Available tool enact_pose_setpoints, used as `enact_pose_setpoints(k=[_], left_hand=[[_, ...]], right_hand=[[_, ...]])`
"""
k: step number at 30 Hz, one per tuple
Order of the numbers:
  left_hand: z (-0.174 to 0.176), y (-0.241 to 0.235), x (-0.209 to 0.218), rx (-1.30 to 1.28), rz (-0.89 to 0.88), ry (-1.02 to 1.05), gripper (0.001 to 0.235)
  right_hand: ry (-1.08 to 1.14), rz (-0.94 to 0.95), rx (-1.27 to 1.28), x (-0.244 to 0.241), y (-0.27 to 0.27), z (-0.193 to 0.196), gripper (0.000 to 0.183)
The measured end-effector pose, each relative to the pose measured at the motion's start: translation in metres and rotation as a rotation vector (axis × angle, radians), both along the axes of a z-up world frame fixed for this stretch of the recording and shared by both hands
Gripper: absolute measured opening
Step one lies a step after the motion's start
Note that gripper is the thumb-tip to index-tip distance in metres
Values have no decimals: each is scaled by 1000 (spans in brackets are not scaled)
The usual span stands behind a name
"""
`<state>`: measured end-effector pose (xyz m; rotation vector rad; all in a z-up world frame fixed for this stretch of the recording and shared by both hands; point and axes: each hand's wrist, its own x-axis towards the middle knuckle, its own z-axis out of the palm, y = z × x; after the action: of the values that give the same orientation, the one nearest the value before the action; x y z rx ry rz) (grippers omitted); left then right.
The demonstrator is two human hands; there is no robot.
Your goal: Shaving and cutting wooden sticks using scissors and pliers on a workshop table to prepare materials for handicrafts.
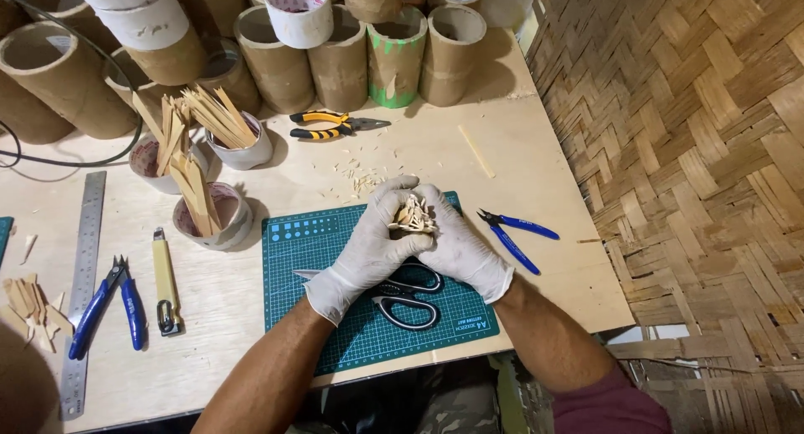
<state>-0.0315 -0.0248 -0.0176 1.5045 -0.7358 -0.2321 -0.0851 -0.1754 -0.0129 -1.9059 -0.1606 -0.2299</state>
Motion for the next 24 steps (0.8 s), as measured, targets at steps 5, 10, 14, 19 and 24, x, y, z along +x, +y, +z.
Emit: enact_pose_setpoints(k=[5,10,14,19,24], left_hand=[[4,0,-3,-89,10,129,64],[26,0,-6,-204,53,307,44],[32,0,-7,-103,138,324,33],[9,-4,-2,-99,153,396,31],[24,2,-6,10,43,374,48]], right_hand=[[208,152,409,-2,1,27,77],[336,153,213,-6,-9,32,98],[486,-78,107,3,-23,68,55],[326,-699,-756,55,-104,-10,37],[598,-775,-903,75,-118,-30,29]])
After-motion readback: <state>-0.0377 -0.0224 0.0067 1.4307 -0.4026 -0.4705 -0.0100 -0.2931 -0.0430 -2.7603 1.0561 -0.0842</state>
